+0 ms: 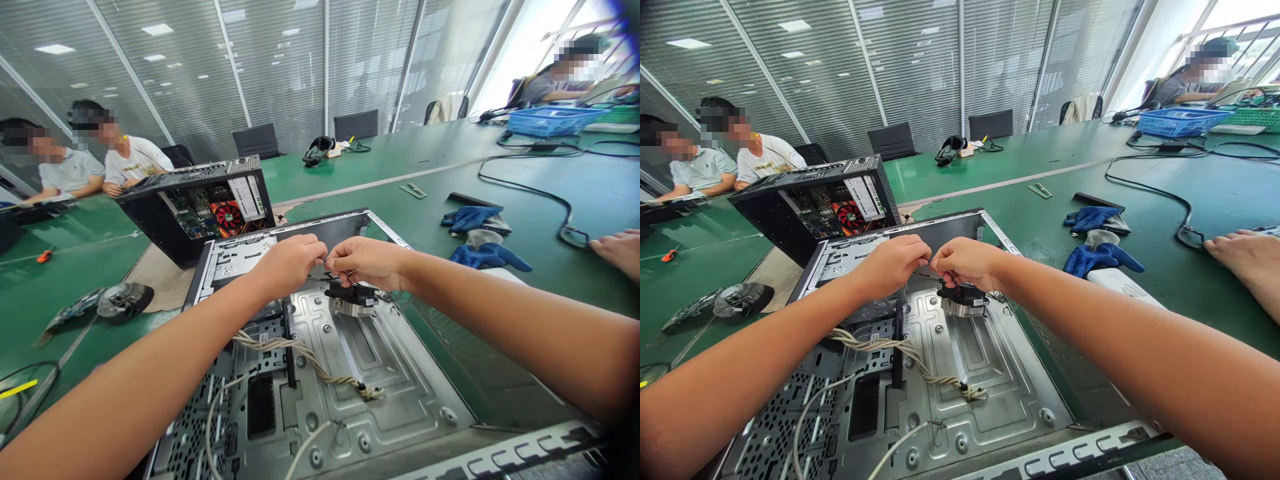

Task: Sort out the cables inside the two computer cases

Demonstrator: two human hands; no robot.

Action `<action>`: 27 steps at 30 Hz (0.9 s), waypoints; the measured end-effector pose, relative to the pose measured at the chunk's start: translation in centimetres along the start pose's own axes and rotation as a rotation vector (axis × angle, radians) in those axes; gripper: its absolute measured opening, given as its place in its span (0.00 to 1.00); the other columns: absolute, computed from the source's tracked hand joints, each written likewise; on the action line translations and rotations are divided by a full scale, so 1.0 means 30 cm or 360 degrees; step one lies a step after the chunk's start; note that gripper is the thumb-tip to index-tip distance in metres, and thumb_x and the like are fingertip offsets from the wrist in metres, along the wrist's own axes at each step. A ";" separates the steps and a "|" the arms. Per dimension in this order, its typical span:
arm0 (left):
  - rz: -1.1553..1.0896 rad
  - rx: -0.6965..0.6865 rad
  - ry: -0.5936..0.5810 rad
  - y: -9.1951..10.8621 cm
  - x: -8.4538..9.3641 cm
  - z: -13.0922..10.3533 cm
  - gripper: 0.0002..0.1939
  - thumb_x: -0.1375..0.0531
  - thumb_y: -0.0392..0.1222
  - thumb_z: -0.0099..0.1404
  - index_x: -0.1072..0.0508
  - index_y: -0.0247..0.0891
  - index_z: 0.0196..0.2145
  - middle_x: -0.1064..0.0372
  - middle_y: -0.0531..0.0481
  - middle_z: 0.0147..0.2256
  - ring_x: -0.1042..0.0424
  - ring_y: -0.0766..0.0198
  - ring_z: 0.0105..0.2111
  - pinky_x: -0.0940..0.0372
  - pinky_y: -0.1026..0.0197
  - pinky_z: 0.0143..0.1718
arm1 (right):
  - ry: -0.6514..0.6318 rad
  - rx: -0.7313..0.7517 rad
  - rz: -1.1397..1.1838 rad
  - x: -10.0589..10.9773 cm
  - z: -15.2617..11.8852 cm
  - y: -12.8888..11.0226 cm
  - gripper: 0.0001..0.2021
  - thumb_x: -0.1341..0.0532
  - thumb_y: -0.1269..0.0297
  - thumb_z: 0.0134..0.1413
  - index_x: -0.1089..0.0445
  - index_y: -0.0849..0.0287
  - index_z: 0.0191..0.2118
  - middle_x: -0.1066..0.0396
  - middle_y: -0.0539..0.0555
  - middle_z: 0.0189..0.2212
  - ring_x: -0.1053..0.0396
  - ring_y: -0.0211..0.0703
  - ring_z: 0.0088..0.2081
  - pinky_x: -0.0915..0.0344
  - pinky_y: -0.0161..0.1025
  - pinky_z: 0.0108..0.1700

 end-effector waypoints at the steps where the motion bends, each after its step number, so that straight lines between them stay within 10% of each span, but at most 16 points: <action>1: -0.0011 0.0001 -0.0002 0.000 0.000 0.000 0.10 0.50 0.34 0.68 0.30 0.38 0.33 0.32 0.49 0.34 0.35 0.63 0.35 0.41 0.61 0.36 | -0.0003 0.0000 -0.0004 0.000 0.000 0.000 0.08 0.38 0.75 0.47 0.33 0.60 0.20 0.38 0.49 0.21 0.41 0.33 0.22 0.40 0.35 0.28; 27: 0.0169 -0.0080 0.0019 0.002 0.001 -0.007 0.10 0.50 0.32 0.66 0.29 0.38 0.35 0.30 0.49 0.34 0.33 0.63 0.35 0.40 0.61 0.34 | 0.0035 -0.0015 0.0026 -0.013 -0.020 -0.016 0.08 0.37 0.72 0.47 0.36 0.59 0.23 0.39 0.48 0.21 0.43 0.33 0.23 0.41 0.33 0.28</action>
Point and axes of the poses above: each hand's wrist, its own z-axis towards the middle knuckle, its own x-axis out of the back of the hand, y = z × x, the point moved 4 cm from there along z, towards the middle knuckle
